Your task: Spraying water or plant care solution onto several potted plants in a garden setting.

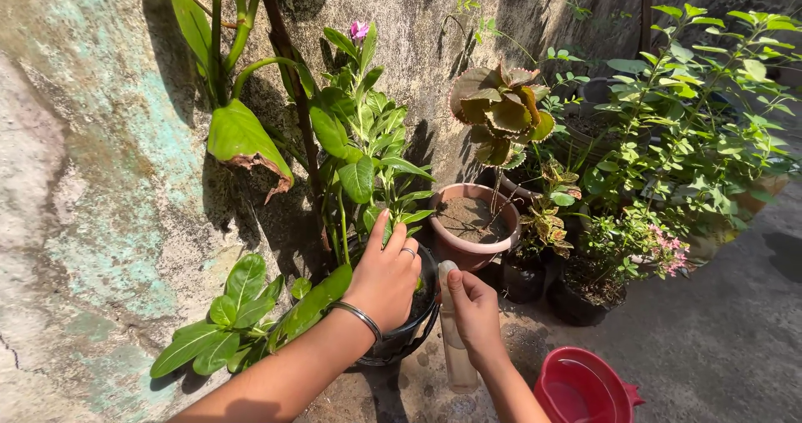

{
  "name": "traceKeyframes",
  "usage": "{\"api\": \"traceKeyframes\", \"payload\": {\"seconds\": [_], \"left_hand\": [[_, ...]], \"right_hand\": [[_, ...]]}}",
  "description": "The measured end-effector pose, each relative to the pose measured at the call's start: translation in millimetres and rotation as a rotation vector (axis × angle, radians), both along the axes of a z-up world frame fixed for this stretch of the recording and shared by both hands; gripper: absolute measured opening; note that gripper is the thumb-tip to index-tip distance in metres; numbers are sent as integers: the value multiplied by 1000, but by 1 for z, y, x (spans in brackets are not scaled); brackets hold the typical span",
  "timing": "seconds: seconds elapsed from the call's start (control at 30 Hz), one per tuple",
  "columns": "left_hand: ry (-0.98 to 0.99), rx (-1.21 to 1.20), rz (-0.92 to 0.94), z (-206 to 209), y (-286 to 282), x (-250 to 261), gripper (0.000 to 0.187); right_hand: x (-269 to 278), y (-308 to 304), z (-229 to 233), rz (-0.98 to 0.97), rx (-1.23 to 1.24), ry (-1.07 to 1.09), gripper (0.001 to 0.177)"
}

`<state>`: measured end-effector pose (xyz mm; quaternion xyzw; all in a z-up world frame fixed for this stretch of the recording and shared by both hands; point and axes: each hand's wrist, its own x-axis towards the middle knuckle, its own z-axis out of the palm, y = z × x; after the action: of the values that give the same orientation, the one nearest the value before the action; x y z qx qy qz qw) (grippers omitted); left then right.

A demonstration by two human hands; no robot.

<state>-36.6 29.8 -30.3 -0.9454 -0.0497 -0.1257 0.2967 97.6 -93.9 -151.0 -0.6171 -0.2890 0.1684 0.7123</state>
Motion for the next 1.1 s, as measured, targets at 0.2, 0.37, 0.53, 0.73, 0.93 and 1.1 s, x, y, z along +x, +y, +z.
{"api": "traceKeyframes", "payload": {"seconds": [0.2,0.37,0.53,0.73,0.93,1.1], "left_hand": [[-3,-20,-9,-1,1,1,41],[38,-37,6,8,-4,-2,39],[29,-35,6,4,-1,-2,38],[23,-33,4,4,0,-5,38],[-8,-22,-10,-4,3,-9,39],[9,8,11,-5,-1,-11,43]], "right_hand": [[-13,-5,29,25,4,105,50],[-6,-1,13,-3,-48,47,54],[-11,0,21,0,16,-16,55],[-3,1,0,-27,-52,-50,59],[-13,-4,37,-9,8,144,57],[24,6,17,16,-88,193,63]]}}
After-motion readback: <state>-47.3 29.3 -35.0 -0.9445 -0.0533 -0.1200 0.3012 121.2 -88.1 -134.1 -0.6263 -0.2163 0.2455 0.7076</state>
